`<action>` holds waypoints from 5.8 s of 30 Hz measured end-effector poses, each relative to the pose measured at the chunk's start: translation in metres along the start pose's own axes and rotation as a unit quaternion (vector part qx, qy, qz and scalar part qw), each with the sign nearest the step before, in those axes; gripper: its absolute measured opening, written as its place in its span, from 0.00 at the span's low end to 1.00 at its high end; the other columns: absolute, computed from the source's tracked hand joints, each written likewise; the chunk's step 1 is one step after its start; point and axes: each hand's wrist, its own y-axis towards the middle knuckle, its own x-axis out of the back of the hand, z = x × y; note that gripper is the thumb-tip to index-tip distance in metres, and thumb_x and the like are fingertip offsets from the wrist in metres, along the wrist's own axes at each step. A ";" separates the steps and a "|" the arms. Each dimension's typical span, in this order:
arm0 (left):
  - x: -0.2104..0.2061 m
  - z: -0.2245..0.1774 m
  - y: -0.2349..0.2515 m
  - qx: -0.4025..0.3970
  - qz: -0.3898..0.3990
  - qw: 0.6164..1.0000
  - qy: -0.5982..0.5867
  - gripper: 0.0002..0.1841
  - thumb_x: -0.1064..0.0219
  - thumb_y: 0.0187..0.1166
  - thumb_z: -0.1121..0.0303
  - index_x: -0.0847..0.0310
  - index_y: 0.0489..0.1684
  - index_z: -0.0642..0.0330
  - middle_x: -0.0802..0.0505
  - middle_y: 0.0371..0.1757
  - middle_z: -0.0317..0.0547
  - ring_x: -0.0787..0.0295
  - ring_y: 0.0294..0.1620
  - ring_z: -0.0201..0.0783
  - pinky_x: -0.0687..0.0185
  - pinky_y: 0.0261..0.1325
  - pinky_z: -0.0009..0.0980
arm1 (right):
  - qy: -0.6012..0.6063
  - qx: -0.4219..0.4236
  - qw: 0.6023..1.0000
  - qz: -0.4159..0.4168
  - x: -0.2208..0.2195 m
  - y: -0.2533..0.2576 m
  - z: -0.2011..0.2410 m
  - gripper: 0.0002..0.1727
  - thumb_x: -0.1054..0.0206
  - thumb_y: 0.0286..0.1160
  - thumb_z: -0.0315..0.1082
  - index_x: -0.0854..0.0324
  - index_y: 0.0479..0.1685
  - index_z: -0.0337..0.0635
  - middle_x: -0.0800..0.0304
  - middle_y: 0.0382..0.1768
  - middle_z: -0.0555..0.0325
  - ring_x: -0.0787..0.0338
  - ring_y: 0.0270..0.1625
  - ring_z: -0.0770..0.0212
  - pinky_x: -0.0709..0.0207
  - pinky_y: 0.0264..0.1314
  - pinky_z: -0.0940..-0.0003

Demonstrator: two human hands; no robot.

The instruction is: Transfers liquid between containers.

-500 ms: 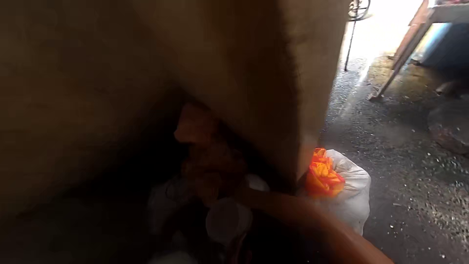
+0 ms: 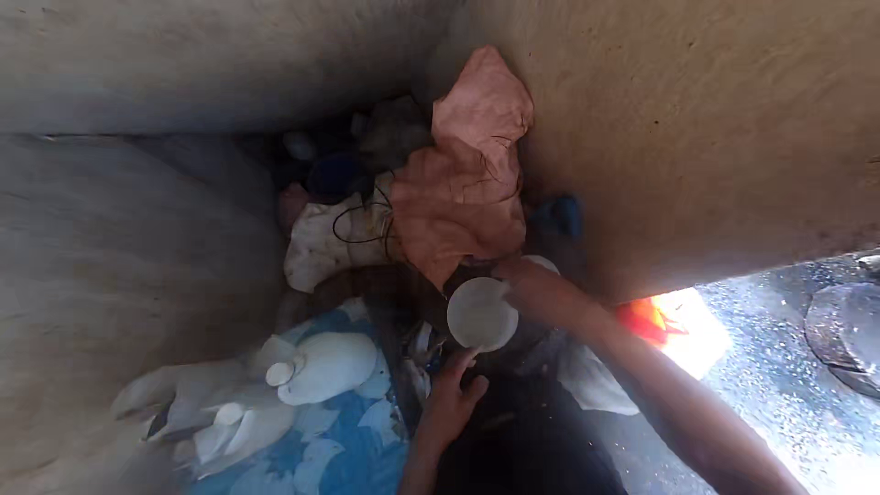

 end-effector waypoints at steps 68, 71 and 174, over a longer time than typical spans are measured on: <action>0.004 0.014 0.203 0.116 0.128 0.984 -0.051 0.11 0.39 0.87 0.63 0.18 0.45 0.62 0.15 0.32 0.39 0.26 0.22 0.28 0.29 0.28 0.26 | -0.226 0.093 0.847 -0.472 -0.032 -0.233 0.008 0.31 0.35 0.79 0.58 0.42 0.13 0.51 0.44 0.10 0.64 0.38 0.14 0.64 0.44 0.22 0.68; 0.006 0.018 0.195 0.108 0.118 0.986 -0.041 0.12 0.38 0.86 0.62 0.16 0.46 0.62 0.11 0.36 0.41 0.21 0.25 0.29 0.23 0.33 0.28 | -0.216 0.127 0.855 -0.453 -0.023 -0.212 0.010 0.30 0.45 0.87 0.55 0.43 0.13 0.51 0.44 0.10 0.63 0.39 0.14 0.63 0.44 0.22 0.67; 0.083 0.179 -0.010 0.306 -0.156 0.891 -0.298 0.16 0.46 0.90 0.67 0.16 0.64 0.62 0.04 0.42 0.44 0.18 0.22 0.30 0.25 0.24 0.24 | -0.287 0.197 0.927 -0.138 0.051 -0.021 0.015 0.31 0.49 0.88 0.49 0.39 0.06 0.50 0.36 0.07 0.62 0.29 0.12 0.61 0.40 0.16 0.62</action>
